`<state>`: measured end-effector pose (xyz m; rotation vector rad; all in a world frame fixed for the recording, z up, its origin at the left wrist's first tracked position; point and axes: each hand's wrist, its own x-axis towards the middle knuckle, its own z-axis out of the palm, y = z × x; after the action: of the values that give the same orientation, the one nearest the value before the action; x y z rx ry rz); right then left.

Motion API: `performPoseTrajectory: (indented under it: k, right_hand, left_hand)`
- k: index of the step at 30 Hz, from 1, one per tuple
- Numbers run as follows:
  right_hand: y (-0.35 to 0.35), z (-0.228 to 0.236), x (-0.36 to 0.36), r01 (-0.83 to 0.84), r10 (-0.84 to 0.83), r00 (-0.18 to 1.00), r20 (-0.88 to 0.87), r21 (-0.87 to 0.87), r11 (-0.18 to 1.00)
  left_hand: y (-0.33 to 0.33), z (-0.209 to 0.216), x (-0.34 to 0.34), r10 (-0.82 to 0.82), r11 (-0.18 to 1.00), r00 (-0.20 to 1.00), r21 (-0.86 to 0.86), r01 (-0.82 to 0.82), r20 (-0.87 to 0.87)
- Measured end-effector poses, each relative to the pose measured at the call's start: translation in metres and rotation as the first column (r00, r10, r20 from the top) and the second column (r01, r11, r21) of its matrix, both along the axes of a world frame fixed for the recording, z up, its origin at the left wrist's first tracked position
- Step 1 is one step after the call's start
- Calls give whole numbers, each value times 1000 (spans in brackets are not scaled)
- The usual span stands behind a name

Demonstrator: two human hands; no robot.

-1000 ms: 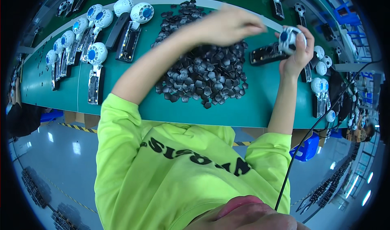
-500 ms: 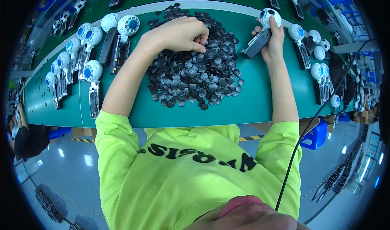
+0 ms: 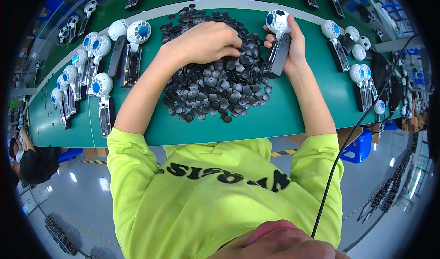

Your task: Assemble internal and external components of an electronic toy controller at a manufacturing station.

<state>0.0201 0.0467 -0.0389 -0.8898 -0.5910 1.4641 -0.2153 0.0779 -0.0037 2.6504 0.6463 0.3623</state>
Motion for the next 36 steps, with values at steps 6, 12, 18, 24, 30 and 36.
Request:
performPoseTrajectory:
  k: [6, 12, 18, 24, 30, 36]
  right_hand:
    - [-13, 10, -14, -45, 46, 999, -21, 47, 998]
    - [-22, 12, -25, -122, 123, 992, -37, 26, 992]
    - [-25, 12, -28, -179, 179, 983, -30, -2, 984]
    - [-29, 14, -36, -118, 124, 989, -80, 77, 990]
    - [-36, 15, -38, -132, 143, 983, -119, 94, 987]
    - [-38, 16, -38, -100, 94, 994, 48, 149, 984]
  left_hand:
    - [6, 1, 2, 24, 991, 987, 129, -44, 158]
    - [7, 1, 4, 155, 988, 979, -36, -152, 130]
    - [9, 4, 5, 181, 974, 941, -187, -130, 286]
    - [8, 0, 18, -210, 937, 812, 350, 8, 544]
    - [-8, -17, 33, -154, 914, 785, 389, -117, 600]
    - [-24, -14, 36, 104, 993, 738, -28, -115, 667]
